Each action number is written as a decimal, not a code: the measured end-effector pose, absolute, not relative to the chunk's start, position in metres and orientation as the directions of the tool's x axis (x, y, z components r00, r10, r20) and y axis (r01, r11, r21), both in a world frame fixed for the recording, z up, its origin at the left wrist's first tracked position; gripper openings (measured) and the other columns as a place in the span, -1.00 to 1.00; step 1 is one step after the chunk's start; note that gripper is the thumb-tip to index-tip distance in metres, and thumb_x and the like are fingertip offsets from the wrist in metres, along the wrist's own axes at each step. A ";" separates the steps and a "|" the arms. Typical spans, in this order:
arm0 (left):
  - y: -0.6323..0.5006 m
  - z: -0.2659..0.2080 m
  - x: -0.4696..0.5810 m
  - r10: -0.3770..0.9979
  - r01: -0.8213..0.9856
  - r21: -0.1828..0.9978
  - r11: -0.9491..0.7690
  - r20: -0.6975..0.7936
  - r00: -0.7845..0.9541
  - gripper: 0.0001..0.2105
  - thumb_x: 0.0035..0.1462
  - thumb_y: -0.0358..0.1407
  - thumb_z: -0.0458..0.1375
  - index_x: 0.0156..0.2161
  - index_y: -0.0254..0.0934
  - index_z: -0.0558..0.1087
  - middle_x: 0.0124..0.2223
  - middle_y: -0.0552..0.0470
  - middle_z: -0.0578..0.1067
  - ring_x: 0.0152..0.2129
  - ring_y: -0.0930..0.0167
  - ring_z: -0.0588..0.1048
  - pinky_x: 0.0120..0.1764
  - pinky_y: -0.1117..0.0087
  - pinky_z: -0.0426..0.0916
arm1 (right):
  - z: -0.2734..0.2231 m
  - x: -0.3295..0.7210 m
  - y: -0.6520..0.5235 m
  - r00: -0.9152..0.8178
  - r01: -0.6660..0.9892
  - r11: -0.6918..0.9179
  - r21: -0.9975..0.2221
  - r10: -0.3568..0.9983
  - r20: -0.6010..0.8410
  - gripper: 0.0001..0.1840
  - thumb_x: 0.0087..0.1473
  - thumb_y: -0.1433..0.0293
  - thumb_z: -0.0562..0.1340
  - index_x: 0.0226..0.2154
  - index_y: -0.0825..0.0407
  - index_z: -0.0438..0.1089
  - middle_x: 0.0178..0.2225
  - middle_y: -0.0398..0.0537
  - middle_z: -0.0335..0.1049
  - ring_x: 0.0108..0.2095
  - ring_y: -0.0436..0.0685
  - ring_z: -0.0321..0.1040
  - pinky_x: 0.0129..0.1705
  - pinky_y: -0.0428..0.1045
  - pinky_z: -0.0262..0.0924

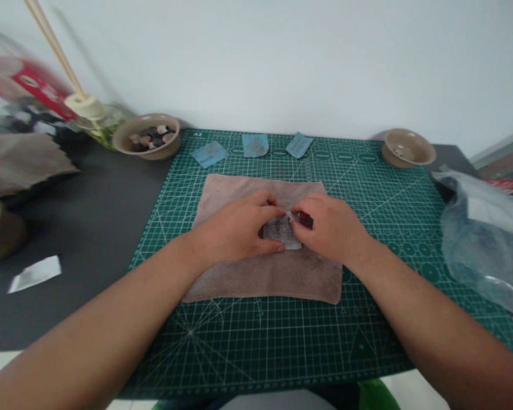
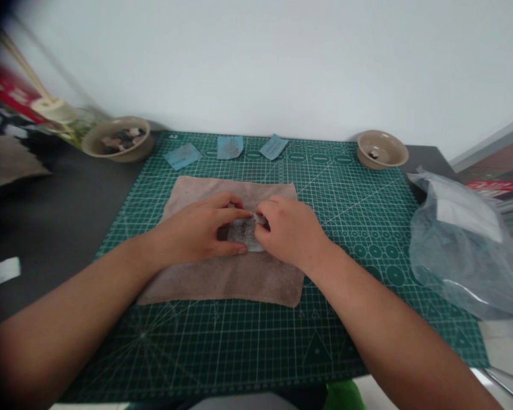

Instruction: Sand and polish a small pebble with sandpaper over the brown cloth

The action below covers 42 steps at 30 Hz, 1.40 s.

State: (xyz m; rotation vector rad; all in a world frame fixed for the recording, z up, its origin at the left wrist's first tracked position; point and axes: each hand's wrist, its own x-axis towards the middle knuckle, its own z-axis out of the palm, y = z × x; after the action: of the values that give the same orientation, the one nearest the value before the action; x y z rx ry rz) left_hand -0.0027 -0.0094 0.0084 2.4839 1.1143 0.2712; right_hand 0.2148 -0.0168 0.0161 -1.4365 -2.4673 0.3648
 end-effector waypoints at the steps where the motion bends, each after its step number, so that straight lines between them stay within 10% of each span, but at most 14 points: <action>1: -0.010 0.009 -0.002 0.749 0.673 0.431 -0.601 0.010 0.662 -0.51 0.09 -0.04 0.32 0.11 -0.16 0.50 0.13 -0.09 0.42 -0.03 0.18 0.50 0.04 0.16 0.39 | 0.015 0.214 -0.018 -0.478 0.808 0.482 -0.340 0.873 0.099 -0.79 0.14 0.34 0.19 -0.27 0.08 0.52 -0.32 -0.01 0.46 -0.32 0.14 0.34 -0.29 0.03 0.08; 42: -0.009 0.009 -0.001 0.747 0.662 0.439 -0.608 0.032 0.664 -0.56 0.07 -0.07 0.33 0.04 -0.19 0.53 0.06 -0.09 0.45 -0.09 0.18 0.51 -0.01 0.14 0.42 | 0.016 0.212 -0.019 -0.515 0.795 0.511 -0.328 0.853 0.080 -0.82 0.07 0.38 0.17 -0.31 0.06 0.47 -0.36 -0.03 0.43 -0.35 0.12 0.30 -0.33 0.02 0.02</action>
State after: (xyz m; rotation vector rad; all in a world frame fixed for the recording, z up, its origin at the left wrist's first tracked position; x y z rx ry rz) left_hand -0.0007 -0.0094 0.0085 2.4897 1.1067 0.2982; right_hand 0.2119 -0.0189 0.0163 -1.4007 -2.5217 0.3680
